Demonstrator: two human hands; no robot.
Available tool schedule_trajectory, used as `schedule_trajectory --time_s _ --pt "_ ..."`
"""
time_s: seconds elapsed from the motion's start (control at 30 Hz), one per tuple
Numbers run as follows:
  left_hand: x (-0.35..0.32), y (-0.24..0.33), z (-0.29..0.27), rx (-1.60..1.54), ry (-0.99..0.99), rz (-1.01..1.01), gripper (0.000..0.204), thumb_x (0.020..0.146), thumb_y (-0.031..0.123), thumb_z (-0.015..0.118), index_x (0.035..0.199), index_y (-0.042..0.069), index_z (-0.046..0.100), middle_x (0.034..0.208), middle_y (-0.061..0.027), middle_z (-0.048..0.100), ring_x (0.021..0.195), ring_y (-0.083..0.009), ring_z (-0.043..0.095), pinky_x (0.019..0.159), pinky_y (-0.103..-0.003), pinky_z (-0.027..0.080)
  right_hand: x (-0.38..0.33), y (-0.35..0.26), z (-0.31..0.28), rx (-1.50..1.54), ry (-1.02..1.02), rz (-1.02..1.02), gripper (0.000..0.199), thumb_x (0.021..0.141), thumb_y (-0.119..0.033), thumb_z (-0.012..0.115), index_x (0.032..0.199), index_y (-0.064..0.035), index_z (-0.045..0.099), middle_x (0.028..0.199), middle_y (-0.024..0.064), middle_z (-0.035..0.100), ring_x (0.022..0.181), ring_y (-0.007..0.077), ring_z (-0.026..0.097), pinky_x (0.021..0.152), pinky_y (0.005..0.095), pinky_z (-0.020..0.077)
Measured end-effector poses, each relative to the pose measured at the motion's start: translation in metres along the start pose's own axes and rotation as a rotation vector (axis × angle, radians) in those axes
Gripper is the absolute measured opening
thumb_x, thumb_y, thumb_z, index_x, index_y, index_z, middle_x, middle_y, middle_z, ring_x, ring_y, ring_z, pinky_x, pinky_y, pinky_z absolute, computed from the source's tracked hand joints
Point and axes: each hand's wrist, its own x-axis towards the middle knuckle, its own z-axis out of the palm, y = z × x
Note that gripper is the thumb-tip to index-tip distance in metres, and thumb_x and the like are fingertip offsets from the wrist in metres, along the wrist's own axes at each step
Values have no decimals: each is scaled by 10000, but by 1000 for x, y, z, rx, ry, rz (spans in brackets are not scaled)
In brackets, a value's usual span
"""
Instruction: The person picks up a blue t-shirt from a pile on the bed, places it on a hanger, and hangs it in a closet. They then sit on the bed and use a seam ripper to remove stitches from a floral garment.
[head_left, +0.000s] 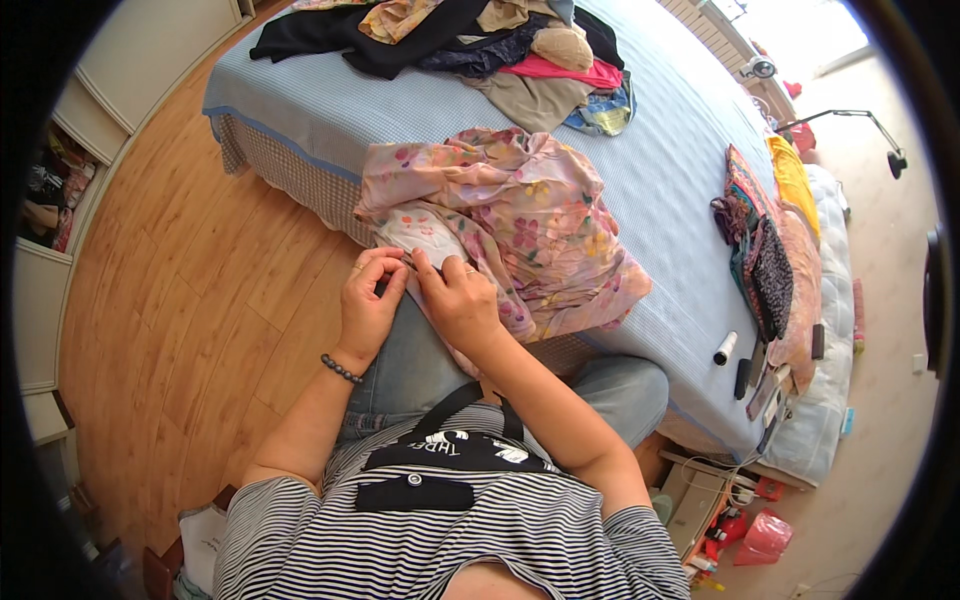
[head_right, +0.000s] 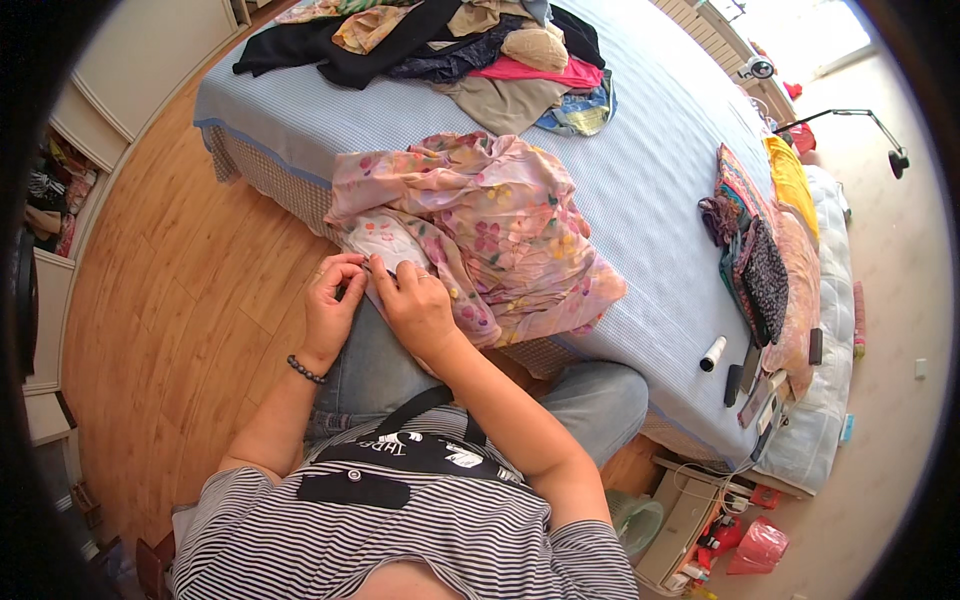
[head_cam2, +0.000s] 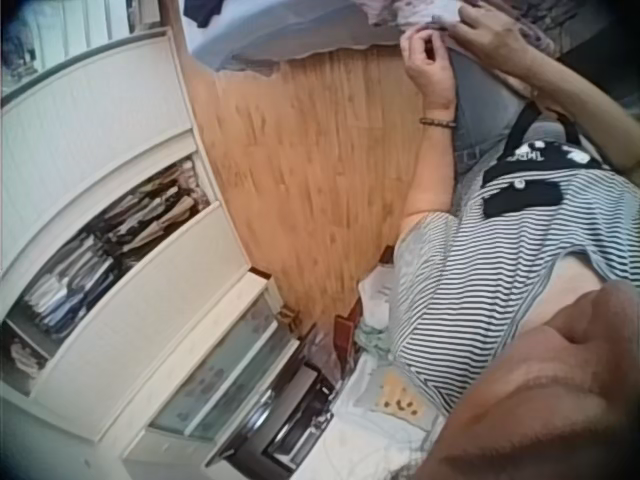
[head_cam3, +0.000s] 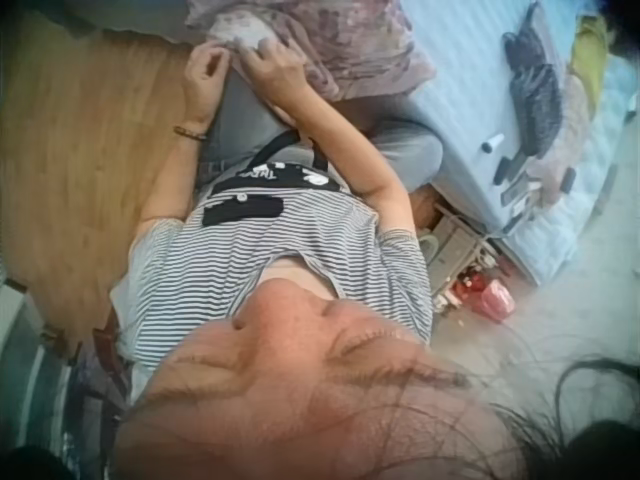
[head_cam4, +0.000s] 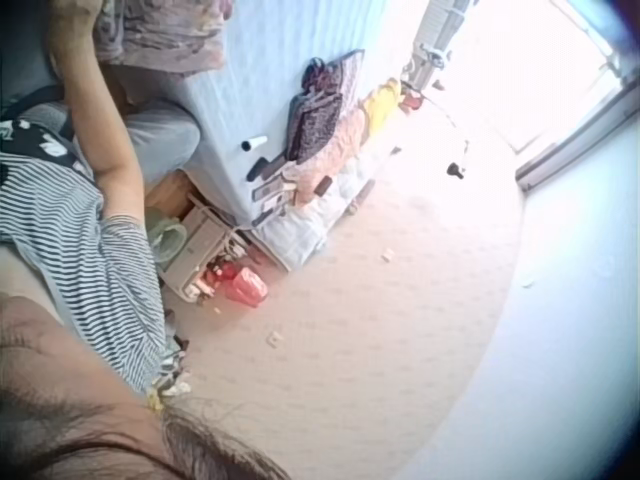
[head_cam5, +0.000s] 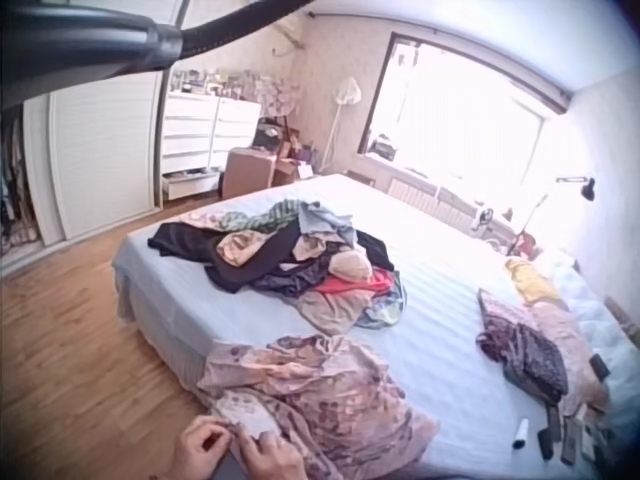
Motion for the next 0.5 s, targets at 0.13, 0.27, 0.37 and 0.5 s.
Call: schedule_trajectory --time_s 0.13,0.27,0.37,0.5 --pt "-1 1 0 0 4 -5 33 815 30 620 840 9 612 1002 -89 600 777 -144 564 682 -252 464 -3 0 3 8 -29 6 340 760 -137 628 1097 -95 614 705 70 481 521 204 514 458 310 420" --pt "-3 8 -3 -48 25 -15 34 819 40 622 835 11 612 994 -69 581 764 -119 529 678 -236 443 -4 -3 -6 280 28 241 343 750 -80 656 1089 -75 608 673 45 463 520 161 466 483 273 389" --pt "-7 22 -7 -132 -12 -75 41 818 52 629 829 15 614 986 -49 563 739 -92 483 660 -217 414 -4 -1 -28 787 -77 620 340 745 -45 692 1075 -64 614 628 -26 398 507 78 371 481 219 310" --pt "-8 33 -2 -237 -84 -72 51 811 66 640 817 21 617 984 -37 558 715 -75 445 638 -204 387 -5 0 -48 1111 -172 739 258 769 -62 707 1016 -37 636 632 -88 344 559 16 306 493 180 233"
